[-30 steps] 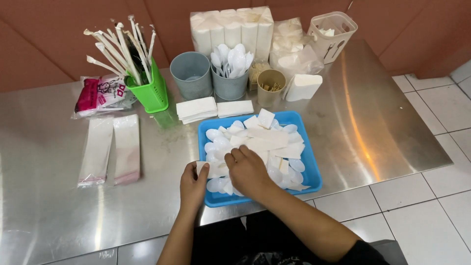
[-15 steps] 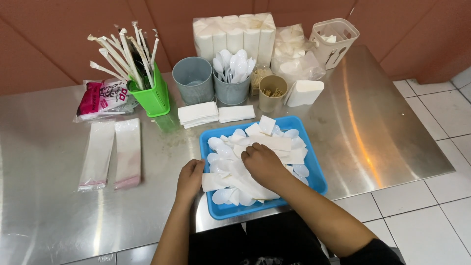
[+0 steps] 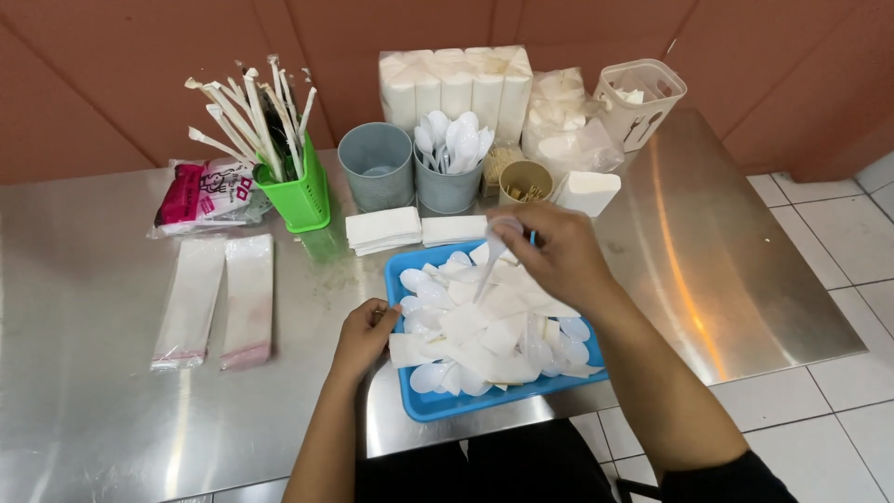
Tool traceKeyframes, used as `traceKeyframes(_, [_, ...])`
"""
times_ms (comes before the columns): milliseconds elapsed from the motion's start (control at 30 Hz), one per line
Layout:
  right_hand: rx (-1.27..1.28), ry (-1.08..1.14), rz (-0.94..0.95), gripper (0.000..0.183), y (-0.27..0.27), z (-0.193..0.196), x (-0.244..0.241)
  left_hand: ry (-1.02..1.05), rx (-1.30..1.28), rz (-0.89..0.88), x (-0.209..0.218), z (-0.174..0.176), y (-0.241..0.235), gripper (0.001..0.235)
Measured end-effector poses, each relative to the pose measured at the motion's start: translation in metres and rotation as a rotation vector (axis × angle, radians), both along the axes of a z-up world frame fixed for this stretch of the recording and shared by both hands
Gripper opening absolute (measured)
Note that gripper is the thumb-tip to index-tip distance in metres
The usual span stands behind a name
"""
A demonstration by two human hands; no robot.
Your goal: The person sorts white plastic spoons and toothpicks from a blue tray into separate containers on a stainless steel table. They also handle small white paper packets, folding and stacking them on the table.
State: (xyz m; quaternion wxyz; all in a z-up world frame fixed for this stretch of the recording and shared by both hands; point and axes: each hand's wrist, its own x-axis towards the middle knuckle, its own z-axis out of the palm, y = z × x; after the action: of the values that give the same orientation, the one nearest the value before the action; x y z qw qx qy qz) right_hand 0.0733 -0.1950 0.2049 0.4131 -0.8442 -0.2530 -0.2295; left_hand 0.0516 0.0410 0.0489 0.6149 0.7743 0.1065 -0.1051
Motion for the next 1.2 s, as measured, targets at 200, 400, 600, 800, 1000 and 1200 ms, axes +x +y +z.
traceKeyframes(200, [0.004,-0.271,-0.171,0.006,-0.008,-0.025,0.125,-0.176,-0.005,0.142,-0.008,-0.005,-0.004,0.024])
traceKeyframes(400, [-0.157,-0.246,-0.155,0.007,0.014,-0.057,0.193,-0.381,0.068,0.134,-0.008,-0.032,-0.002,0.027])
traceKeyframes(600, [-0.438,-0.063,-0.169,0.011,0.034,-0.077,0.197,-0.379,0.027,0.131,-0.002,-0.058,-0.001,0.03])
traceKeyframes(800, [-0.751,-0.115,-0.082,0.027,0.044,-0.099,0.204,-0.419,0.041,0.134,0.0,-0.048,0.002,0.033])
traceKeyframes(1000, [-0.654,0.017,-0.054,0.037,0.037,-0.049,0.149,-0.496,-0.095,0.16,0.001,-0.055,0.003,0.032])
traceKeyframes(1200, [-0.476,0.34,0.237,0.017,0.028,-0.047,0.077,-0.471,-0.138,0.177,-0.001,-0.05,0.002,0.03])
